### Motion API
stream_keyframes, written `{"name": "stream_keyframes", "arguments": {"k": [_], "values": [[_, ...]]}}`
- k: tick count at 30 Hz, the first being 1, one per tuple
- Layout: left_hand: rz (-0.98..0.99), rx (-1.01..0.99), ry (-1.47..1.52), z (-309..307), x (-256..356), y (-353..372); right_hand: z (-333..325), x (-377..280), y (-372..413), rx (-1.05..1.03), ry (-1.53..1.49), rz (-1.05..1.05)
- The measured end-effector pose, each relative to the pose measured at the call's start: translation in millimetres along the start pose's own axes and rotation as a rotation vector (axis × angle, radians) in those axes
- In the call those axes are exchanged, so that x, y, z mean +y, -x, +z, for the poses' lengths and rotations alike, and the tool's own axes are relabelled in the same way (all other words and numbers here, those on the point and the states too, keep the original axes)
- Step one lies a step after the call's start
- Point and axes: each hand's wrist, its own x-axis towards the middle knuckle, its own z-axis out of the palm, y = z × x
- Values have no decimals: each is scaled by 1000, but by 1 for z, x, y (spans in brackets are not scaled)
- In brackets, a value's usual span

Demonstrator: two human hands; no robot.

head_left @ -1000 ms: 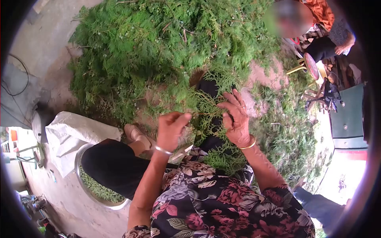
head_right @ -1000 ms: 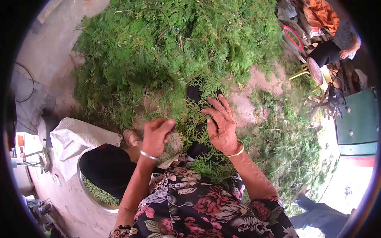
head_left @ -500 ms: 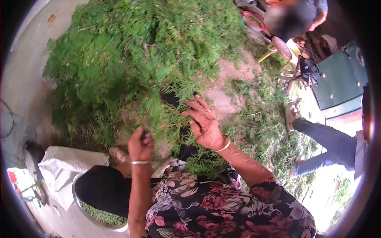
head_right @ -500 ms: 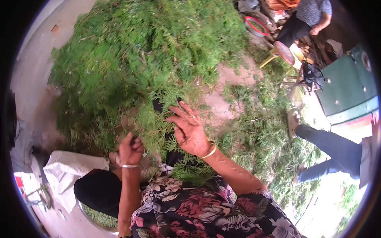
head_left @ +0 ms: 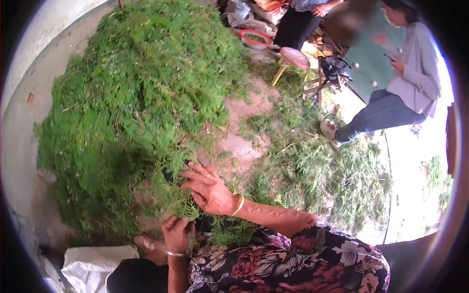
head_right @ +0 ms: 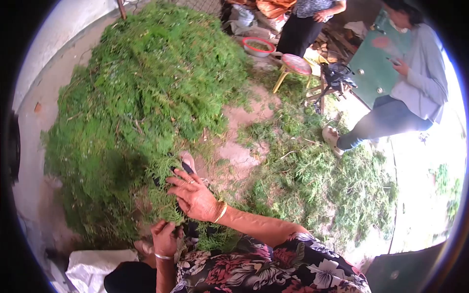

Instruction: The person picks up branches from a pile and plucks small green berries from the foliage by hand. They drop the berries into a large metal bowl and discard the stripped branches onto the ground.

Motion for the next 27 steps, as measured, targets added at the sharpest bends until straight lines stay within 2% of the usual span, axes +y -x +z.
{"name": "stream_keyframes", "arguments": {"k": [1, 2, 5, 6, 8, 10, 12, 14, 17, 19, 20, 22, 23, 27], "values": [[-48, 28, 167, 0, -2, 1, 0, 0, 0, 6, -20, -2], [-44, 10, 163, -1, -3, 2, 0, -1, 1, 11, -41, -4], [68, -28, -155, -3, -2, 4, 3, 0, 3, 10, -9, -9], [79, -52, -156, 0, 1, 6, 1, 1, 3, 4, -12, -20], [30, 57, -90, 8, 7, 13, 0, 1, 4, 2, 4, -16], [56, 39, -43, -8, -5, 11, 1, 3, 5, -5, -28, -31], [-103, 188, 270, -19, -15, 9, -1, 3, 4, -29, -31, -25], [-112, 149, 216, -29, -21, 9, 0, 2, 3, -55, -59, -32], [-99, 170, 337, -52, -40, 13, -2, 3, 4, -16, -68, -22], [-281, 182, 684, -80, -46, 19, 0, 6, 3, 47, -71, -27], [-281, 198, 688, -83, -45, 22, 0, 6, 3, 35, -84, -28], [-345, 99, 693, -83, -32, 29, 0, 2, 1, 30, -23, -2], [-258, 136, 578, -75, -28, 28, -2, 1, -1, 32, -30, -4], [-166, 141, 333, -49, -8, 16, 8, 6, 0, 64, -102, 14]]}}
